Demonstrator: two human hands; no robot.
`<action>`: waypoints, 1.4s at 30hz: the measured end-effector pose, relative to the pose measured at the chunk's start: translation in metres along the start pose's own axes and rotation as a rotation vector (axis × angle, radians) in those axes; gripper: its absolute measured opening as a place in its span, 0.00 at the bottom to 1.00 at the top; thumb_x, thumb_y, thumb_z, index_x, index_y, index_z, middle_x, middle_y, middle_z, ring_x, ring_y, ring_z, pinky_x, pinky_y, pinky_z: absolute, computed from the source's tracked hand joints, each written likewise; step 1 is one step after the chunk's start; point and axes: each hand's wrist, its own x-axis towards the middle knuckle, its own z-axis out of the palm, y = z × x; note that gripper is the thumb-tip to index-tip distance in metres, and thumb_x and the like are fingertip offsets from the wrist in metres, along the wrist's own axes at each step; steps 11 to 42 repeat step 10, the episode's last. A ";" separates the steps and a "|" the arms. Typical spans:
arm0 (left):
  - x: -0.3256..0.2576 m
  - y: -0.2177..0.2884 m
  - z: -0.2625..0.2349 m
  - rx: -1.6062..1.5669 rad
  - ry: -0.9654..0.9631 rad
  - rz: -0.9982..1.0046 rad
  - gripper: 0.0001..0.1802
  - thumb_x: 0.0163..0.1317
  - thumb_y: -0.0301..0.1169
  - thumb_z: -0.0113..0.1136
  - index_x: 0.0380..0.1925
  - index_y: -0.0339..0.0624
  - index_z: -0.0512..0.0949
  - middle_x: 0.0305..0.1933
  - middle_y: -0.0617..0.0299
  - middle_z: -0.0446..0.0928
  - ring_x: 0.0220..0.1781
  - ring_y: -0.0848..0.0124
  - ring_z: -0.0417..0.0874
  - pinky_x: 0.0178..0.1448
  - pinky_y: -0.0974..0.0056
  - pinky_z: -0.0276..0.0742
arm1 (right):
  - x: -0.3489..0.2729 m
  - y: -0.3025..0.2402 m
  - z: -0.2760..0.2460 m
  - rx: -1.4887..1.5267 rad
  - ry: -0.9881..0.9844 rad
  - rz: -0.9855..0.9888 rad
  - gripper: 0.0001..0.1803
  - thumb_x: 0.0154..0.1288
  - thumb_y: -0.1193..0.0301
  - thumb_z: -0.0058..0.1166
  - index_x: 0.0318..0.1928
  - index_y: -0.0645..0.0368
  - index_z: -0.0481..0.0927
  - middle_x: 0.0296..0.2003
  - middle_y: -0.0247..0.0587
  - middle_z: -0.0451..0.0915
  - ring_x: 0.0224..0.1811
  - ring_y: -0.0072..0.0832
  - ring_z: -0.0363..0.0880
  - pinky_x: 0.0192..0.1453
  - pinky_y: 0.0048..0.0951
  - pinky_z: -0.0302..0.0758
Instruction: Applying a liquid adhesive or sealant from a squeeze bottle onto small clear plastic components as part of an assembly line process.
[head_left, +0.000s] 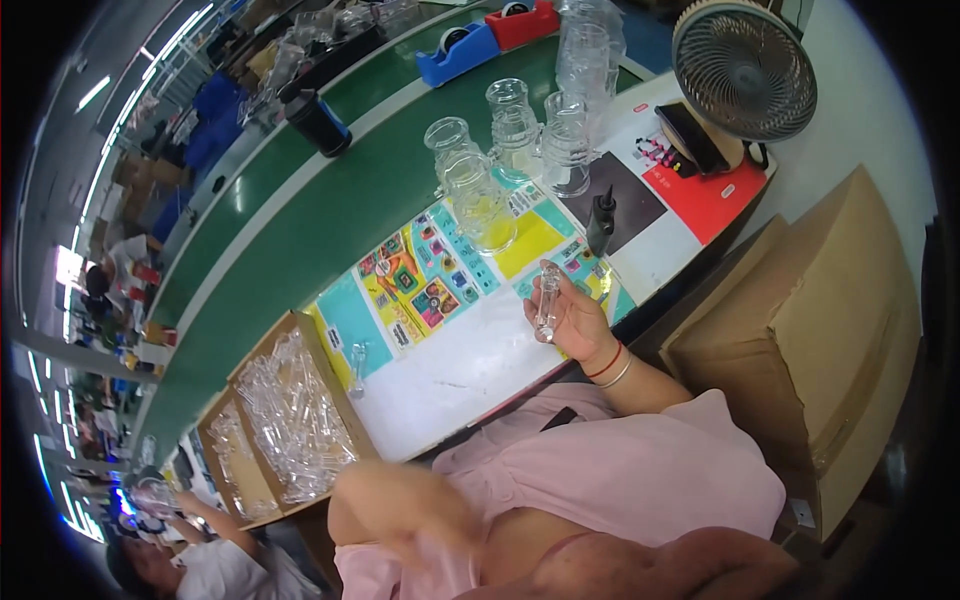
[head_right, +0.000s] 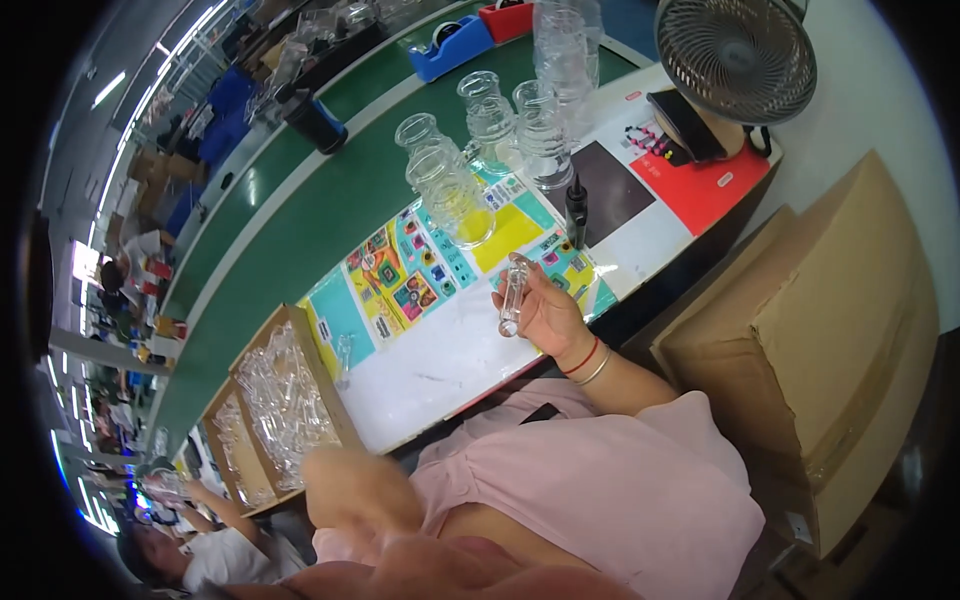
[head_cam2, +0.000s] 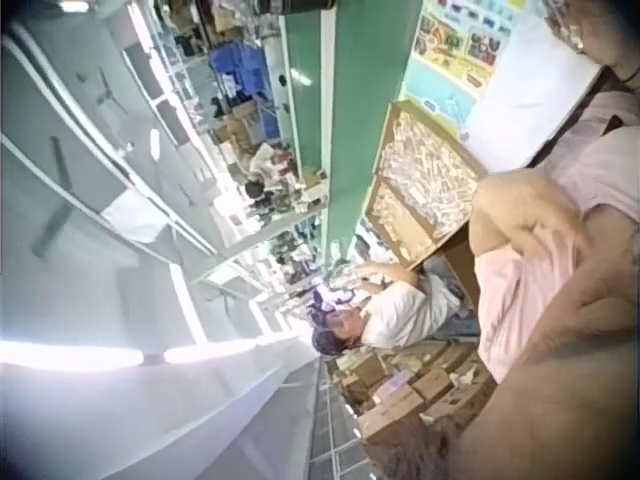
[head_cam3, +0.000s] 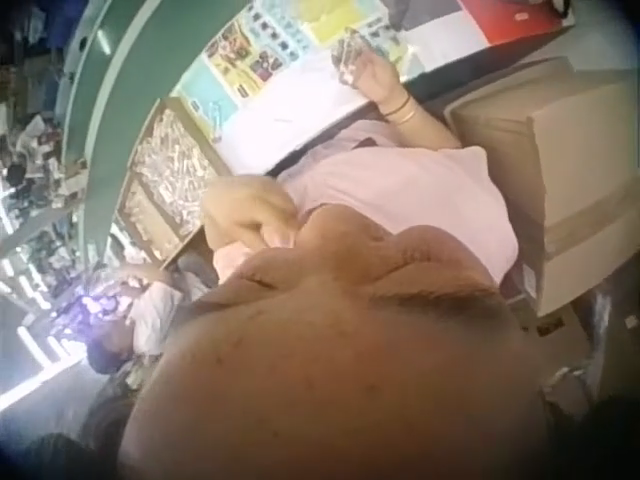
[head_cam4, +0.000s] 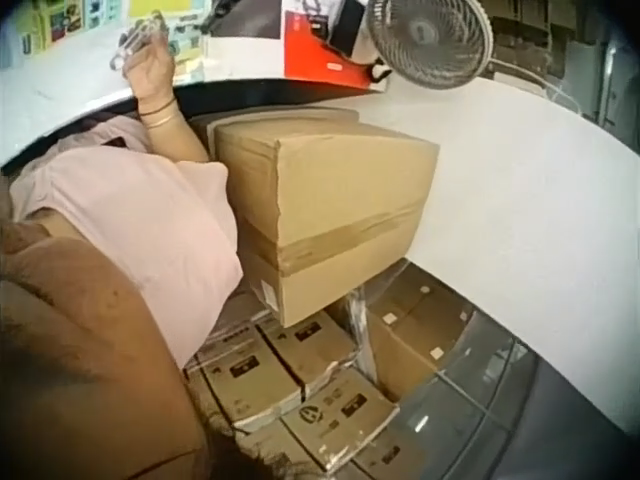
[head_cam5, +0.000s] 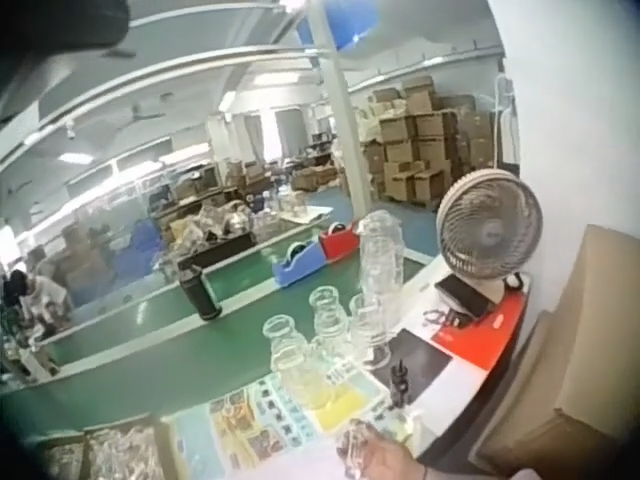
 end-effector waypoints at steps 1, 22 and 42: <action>-0.001 -0.012 -0.009 -0.081 0.199 -0.187 0.11 0.53 0.33 0.61 0.31 0.39 0.72 0.40 0.58 0.74 0.41 0.65 0.75 0.46 0.64 0.71 | 0.000 -0.002 -0.001 -0.039 0.007 -0.005 0.17 0.66 0.68 0.43 0.55 0.54 0.66 0.41 0.38 0.76 0.45 0.29 0.75 0.58 0.37 0.67; 0.017 -0.189 -0.116 0.576 1.564 -0.546 0.46 0.47 0.33 0.67 0.64 0.47 0.50 0.65 0.55 0.55 0.65 0.60 0.60 0.65 0.59 0.57 | 0.003 -0.007 -0.006 -0.047 -0.032 -0.021 0.19 0.65 0.69 0.45 0.57 0.55 0.64 0.43 0.39 0.75 0.46 0.31 0.75 0.60 0.39 0.66; 0.017 -0.189 -0.116 0.576 1.564 -0.546 0.46 0.47 0.33 0.67 0.64 0.47 0.50 0.65 0.55 0.55 0.65 0.60 0.60 0.65 0.59 0.57 | 0.003 -0.007 -0.006 -0.047 -0.032 -0.021 0.19 0.65 0.69 0.45 0.57 0.55 0.64 0.43 0.39 0.75 0.46 0.31 0.75 0.60 0.39 0.66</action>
